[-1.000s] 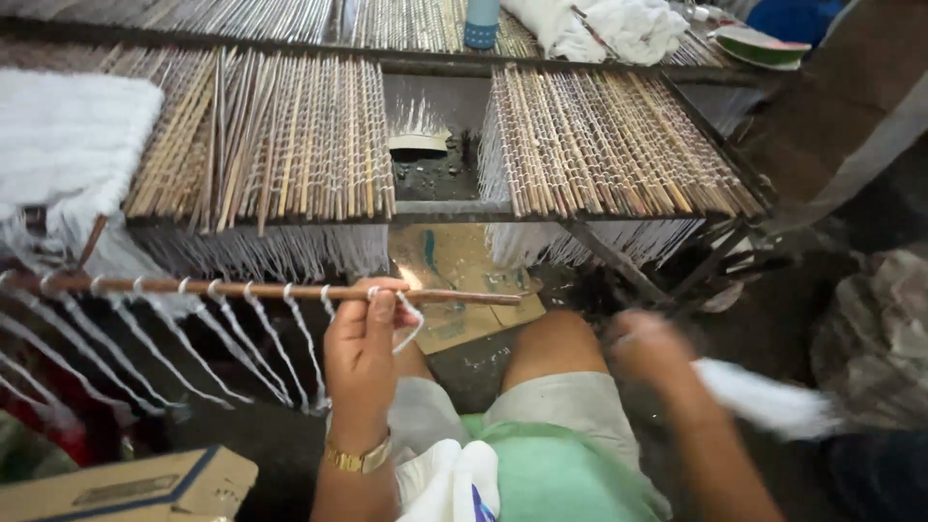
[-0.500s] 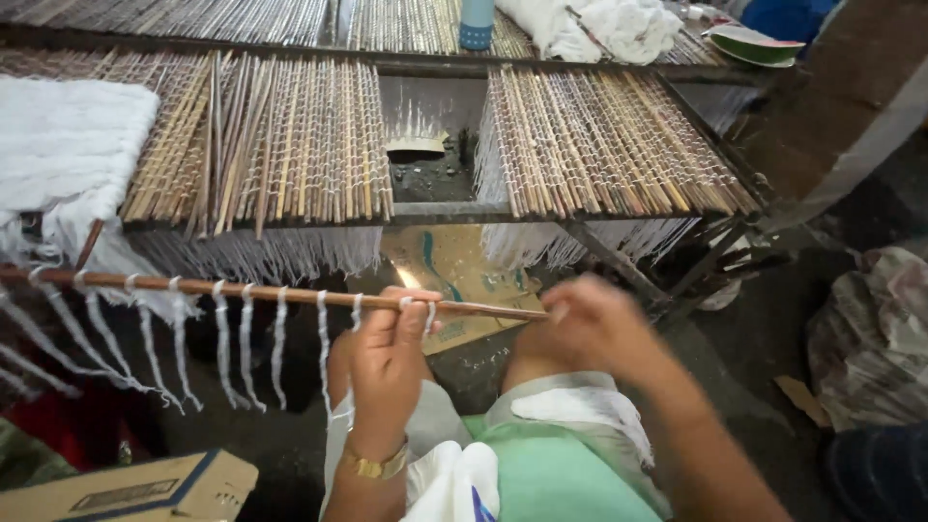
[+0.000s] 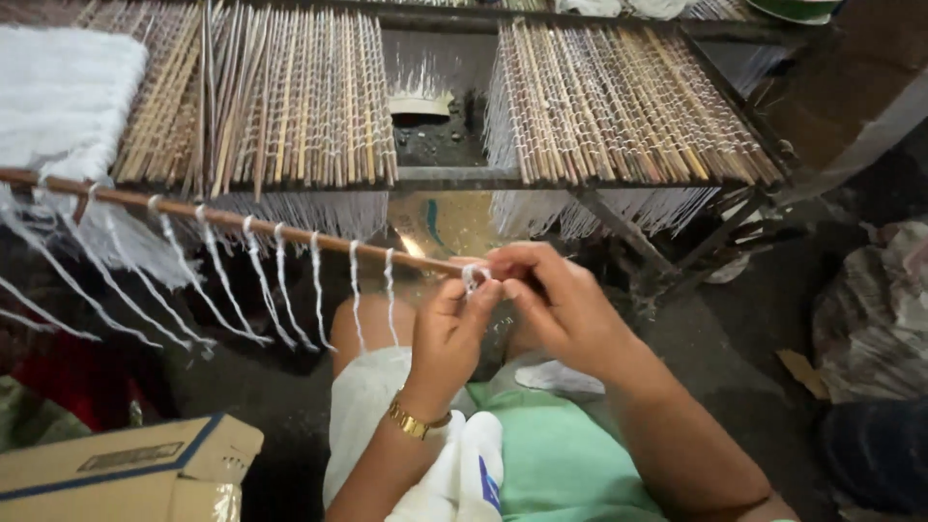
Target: The person sits on the floor and repeatedly ties white threads onto a wooden stick using both hands. They occasionally reach for more threads from a nearby pile and continue the tying process.
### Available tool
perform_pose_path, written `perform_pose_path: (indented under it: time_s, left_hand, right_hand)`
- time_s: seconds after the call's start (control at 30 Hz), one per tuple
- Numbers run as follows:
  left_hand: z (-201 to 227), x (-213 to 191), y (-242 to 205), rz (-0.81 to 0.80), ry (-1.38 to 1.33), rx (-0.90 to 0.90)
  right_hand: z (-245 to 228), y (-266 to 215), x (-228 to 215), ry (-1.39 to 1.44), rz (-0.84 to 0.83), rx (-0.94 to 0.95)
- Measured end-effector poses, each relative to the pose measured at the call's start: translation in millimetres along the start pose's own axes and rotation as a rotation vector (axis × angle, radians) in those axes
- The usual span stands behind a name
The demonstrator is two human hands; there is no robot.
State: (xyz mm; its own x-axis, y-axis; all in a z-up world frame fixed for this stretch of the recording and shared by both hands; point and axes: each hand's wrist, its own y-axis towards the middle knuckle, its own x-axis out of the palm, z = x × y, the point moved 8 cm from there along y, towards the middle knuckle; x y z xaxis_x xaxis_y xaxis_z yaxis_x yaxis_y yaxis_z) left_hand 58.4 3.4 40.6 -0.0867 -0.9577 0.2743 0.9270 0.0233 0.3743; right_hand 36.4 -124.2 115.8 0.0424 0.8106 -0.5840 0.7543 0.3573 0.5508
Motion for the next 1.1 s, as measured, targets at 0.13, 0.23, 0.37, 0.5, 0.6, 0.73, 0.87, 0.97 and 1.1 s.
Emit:
perform_pose_path:
  time_s: [0.13, 0.23, 0.37, 0.5, 0.6, 0.73, 0.87, 0.97, 1.1]
  left_hand:
    - [11.6, 0.3, 0.8, -0.06, -0.042, -0.004]
    - [21.5, -1.8, 4.5, -0.076, 0.056, 0.073]
    - [49.0, -10.0, 10.5, 0.004, 0.172, 0.166]
    - [-9.1, -11.1, 4.3, 0.111, -0.144, 0.025]
    - [-44.1, 11.6, -1.6, 0.057, -0.71, -0.283]
    - [-62.4, 34.9, -3.0, -0.222, -1.024, -0.353]
    - [-80.3, 32.5, 6.1, -0.125, -1.064, -0.283]
    - [-133.5, 17.6, 14.8, -0.098, -0.955, -0.293]
    - [-235.9, -20.7, 12.8, -0.059, -0.733, -0.42]
  right_hand:
    - [9.2, -4.3, -12.9, -0.069, 0.025, -0.057]
    - [12.9, -9.4, -19.5, -0.049, 0.044, -0.08]
    - [11.2, -10.2, -22.8, -0.005, 0.058, -0.087]
    - [19.8, -13.5, -20.7, -0.007, 0.074, -0.04]
    - [21.4, -11.2, -19.5, -0.035, 0.061, 0.0]
    - [18.3, -10.6, -20.9, -0.104, 0.063, -0.06]
    - [18.9, -4.5, -26.5, -0.167, 0.031, -0.052]
    - [16.0, 13.0, -50.4, -0.289, 0.001, -0.007]
    - [20.4, 59.5, -105.8, -0.527, 0.106, 0.176]
